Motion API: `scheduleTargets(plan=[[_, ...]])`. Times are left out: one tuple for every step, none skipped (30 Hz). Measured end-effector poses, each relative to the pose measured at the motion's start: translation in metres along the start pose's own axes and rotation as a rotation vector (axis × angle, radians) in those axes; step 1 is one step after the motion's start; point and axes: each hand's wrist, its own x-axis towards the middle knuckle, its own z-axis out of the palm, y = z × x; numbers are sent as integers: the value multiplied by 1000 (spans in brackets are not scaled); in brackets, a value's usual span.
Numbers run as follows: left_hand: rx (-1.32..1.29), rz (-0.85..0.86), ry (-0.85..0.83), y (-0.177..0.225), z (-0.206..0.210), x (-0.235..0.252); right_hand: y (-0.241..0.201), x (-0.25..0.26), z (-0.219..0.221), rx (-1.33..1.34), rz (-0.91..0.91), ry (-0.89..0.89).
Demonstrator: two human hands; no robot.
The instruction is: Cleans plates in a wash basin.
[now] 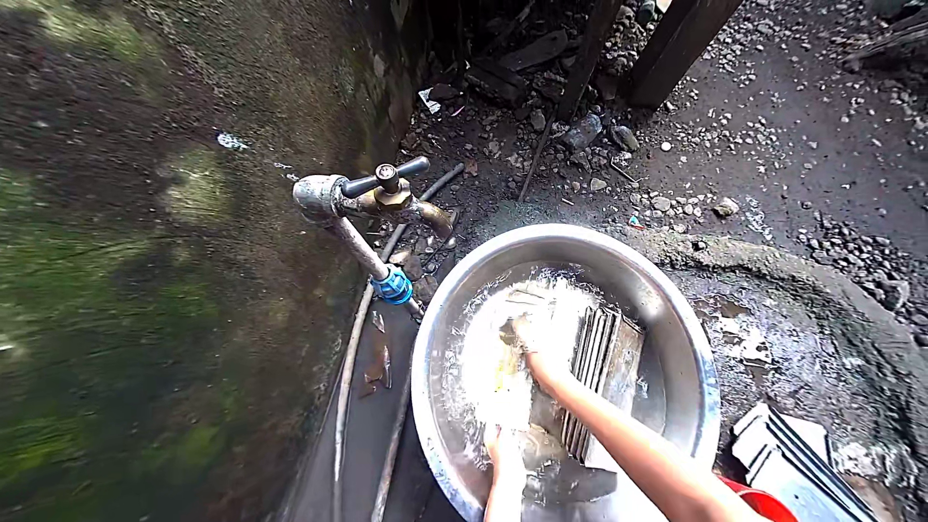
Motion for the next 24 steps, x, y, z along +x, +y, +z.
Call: scheduleTargets(plan=[[-35, 18, -23, 1, -1, 0, -10, 10, -4, 18, 30, 45], [-60, 43, -32, 2, -2, 2, -17, 17, -2, -20, 59, 55], [-65, 73, -28, 3, -3, 4, -25, 17, 2, -71, 94, 17], [-62, 91, -3, 2, -3, 4, -29, 10, 7, -93, 122, -29], [-65, 91, 24, 1, -2, 4, -28, -2, 13, -97, 114, -93], [-62, 92, 39, 1, -1, 3, -24, -16, 19, -97, 72, -164], [-62, 85, 42, 2, -2, 3, -20, -27, 21, -143, 0, -241], [-45, 75, 42, 4, -3, 3, -15, -32, 17, -219, -67, -322], [-24, 60, 45, 5, -3, 2, -8, -30, 11, -280, -114, -348], [-4, 47, 48, 5, -2, 1, -2, -21, 6, -293, -122, -311], [7, 35, 45, 5, -1, 0, -1, -11, 1, -248, -82, -239], [5, 27, 42, 3, -1, 0, -4, 0, -3, -176, -23, -153], [-6, 33, 30, 3, -2, 1, -9, 10, -3, -123, 28, -62], [-19, 48, 26, 4, -2, 1, -17, 17, 1, -96, 73, 14], [-22, 59, 33, 5, -2, 2, -28, 16, 4, -114, 120, 8], [-11, 55, 45, 5, -2, 3, -37, 10, 7, -134, 156, -48], [5, 34, 51, 4, -3, 4, -41, -1, 11, -158, 150, -129], [25, 25, 71, 3, -3, 4, -42, -16, 18, -222, 110, -238], [43, 30, 95, 1, -3, 5, -41, -29, 24, -306, 46, -330], [48, 43, 103, 1, -3, 6, -37, -40, 27, -378, -18, -392], [45, 57, 97, 2, -2, 4, -32, -46, 28, -432, -69, -408], [41, 62, 110, 2, 0, 3, -26, -46, 26, -457, -96, -400], [40, 68, 119, 1, 1, 2, -24, -40, 21, -457, -80, -387], [20, 79, 89, 1, -1, 2, -25, -29, 16, -461, -31, -356]])
